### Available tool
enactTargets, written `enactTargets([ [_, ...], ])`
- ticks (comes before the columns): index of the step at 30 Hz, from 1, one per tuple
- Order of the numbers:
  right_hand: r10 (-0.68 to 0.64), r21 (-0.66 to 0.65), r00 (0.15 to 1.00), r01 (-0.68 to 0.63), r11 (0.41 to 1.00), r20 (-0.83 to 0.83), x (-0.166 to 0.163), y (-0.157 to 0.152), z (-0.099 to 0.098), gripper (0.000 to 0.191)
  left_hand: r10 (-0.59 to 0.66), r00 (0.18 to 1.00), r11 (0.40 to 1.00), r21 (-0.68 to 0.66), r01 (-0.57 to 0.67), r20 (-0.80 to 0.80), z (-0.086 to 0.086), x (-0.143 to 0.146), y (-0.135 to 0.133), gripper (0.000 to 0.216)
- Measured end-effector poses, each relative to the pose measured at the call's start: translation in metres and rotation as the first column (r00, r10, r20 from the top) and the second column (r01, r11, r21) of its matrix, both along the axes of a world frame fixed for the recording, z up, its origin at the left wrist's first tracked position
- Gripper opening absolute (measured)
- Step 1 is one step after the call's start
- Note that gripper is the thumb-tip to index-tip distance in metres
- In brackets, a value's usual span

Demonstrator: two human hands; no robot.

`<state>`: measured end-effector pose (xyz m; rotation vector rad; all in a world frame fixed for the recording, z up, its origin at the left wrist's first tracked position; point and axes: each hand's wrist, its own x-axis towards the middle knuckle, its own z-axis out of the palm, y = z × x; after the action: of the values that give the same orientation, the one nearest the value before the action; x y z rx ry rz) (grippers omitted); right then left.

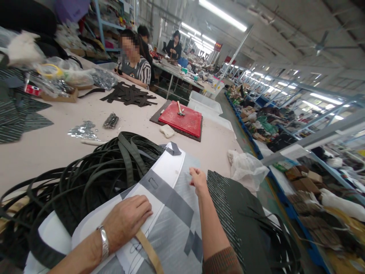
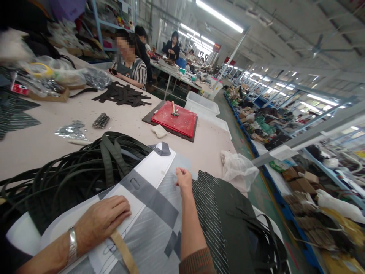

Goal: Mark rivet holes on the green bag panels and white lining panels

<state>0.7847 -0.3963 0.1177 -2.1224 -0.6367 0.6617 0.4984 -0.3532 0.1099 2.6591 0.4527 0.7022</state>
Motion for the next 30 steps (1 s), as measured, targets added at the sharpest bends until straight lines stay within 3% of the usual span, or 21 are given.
enactTargets([
  [3, 0.109, 0.073, 0.992, -0.114, 0.991, 0.066, -0.027, 0.006, 0.015, 0.035, -0.006, 1.0, 1.0, 0.002, 0.006, 0.016, 0.007, 0.0, 0.0, 0.026],
  [7, 0.326, 0.158, 0.93, -0.353, 0.922, 0.171, -0.084, 0.027, 0.037, 0.023, -0.095, 0.995, 0.995, -0.022, 0.095, -0.001, 0.032, 0.0, -0.006, 0.027],
  [9, 0.38, 0.129, 0.879, -0.429, 0.894, 0.288, -0.109, 0.037, 0.045, 0.034, -0.139, 0.99, 0.988, -0.071, 0.137, -0.031, 0.045, -0.003, -0.013, 0.027],
  [12, 0.454, -0.023, 0.773, -0.497, 0.868, 0.443, -0.13, 0.048, 0.053, 0.048, -0.164, 0.986, 0.976, -0.148, 0.16, -0.02, 0.06, -0.014, -0.025, 0.027],
  [14, 0.504, -0.086, 0.734, -0.527, 0.846, 0.455, -0.133, 0.051, 0.055, 0.045, -0.143, 0.99, 0.968, -0.211, 0.139, -0.002, 0.063, -0.025, -0.031, 0.025],
  [17, 0.527, -0.06, 0.725, -0.563, 0.824, 0.443, -0.13, 0.051, 0.057, 0.036, -0.047, 0.999, 0.939, -0.343, 0.039, -0.013, 0.056, -0.045, -0.037, 0.024],
  [23, 0.4, 0.119, 0.808, -0.491, 0.863, 0.432, -0.114, 0.028, 0.069, 0.02, 0.146, 0.988, 0.858, -0.492, -0.148, -0.042, 0.026, -0.068, -0.035, 0.03],
  [30, 0.26, 0.344, 0.883, -0.402, 0.849, 0.39, -0.08, -0.031, 0.106, 0.018, 0.205, 0.977, 0.804, -0.559, -0.202, -0.058, 0.028, -0.066, -0.037, 0.034],
])
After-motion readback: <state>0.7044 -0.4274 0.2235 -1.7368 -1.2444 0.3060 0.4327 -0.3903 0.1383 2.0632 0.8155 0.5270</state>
